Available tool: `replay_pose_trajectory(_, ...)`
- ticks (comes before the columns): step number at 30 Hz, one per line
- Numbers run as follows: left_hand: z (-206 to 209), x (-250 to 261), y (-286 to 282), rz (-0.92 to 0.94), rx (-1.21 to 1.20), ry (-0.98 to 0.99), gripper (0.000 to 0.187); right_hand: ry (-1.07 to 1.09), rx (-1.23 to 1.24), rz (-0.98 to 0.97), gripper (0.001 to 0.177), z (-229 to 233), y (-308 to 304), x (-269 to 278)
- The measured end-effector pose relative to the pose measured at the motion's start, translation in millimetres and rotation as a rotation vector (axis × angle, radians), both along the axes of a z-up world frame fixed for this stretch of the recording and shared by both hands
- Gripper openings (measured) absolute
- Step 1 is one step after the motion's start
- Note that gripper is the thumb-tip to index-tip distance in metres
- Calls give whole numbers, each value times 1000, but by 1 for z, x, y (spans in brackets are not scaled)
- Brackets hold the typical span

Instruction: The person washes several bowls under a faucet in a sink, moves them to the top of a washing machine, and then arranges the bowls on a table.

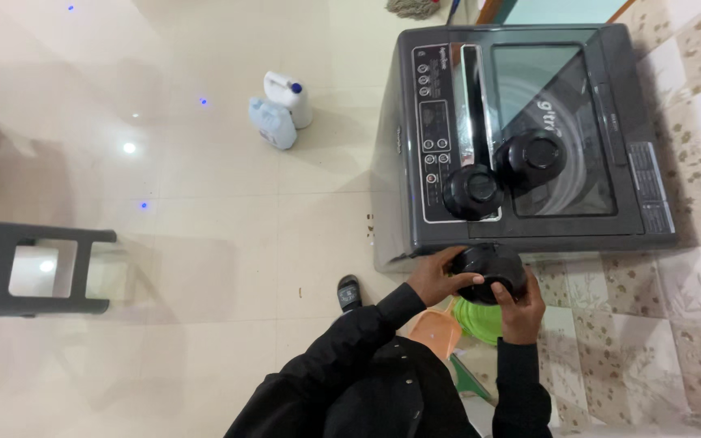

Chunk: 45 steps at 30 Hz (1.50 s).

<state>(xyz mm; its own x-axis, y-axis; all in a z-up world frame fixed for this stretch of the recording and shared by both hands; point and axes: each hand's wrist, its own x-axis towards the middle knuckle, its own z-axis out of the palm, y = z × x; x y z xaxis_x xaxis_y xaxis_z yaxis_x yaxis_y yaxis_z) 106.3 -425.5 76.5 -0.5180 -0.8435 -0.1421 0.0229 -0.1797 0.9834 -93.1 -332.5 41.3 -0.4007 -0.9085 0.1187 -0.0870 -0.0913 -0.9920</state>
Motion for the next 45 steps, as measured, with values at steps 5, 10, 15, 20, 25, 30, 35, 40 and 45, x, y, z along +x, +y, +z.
replay_pose_trajectory(5,12,15,-36,79,-309,-10,71,-18,-3,-15,62,11,-39,21)
replay_pose_trajectory(10,44,34,-71,86,-49,35,72,6,-84,6,76,30,-79,48)
replay_pose_trajectory(15,44,35,-107,200,-102,10,63,6,-24,56,75,50,-119,62)
replay_pose_trajectory(20,32,11,-128,318,-123,-146,63,59,30,102,80,71,-141,53)
replay_pose_trajectory(25,23,-19,-140,370,-286,-429,62,654,126,-37,68,83,-154,22)
replay_pose_trajectory(30,27,-42,-147,370,-250,-535,67,614,168,-97,61,57,-160,-3)
replay_pose_trajectory(35,33,-51,-153,360,-225,-622,64,224,234,-90,67,36,-171,-7)
replay_pose_trajectory(40,28,-52,-163,375,-232,-651,61,312,259,-68,68,36,-180,-12)
replay_pose_trajectory(45,25,-49,-168,353,-243,-629,63,322,235,-33,69,35,-182,-12)
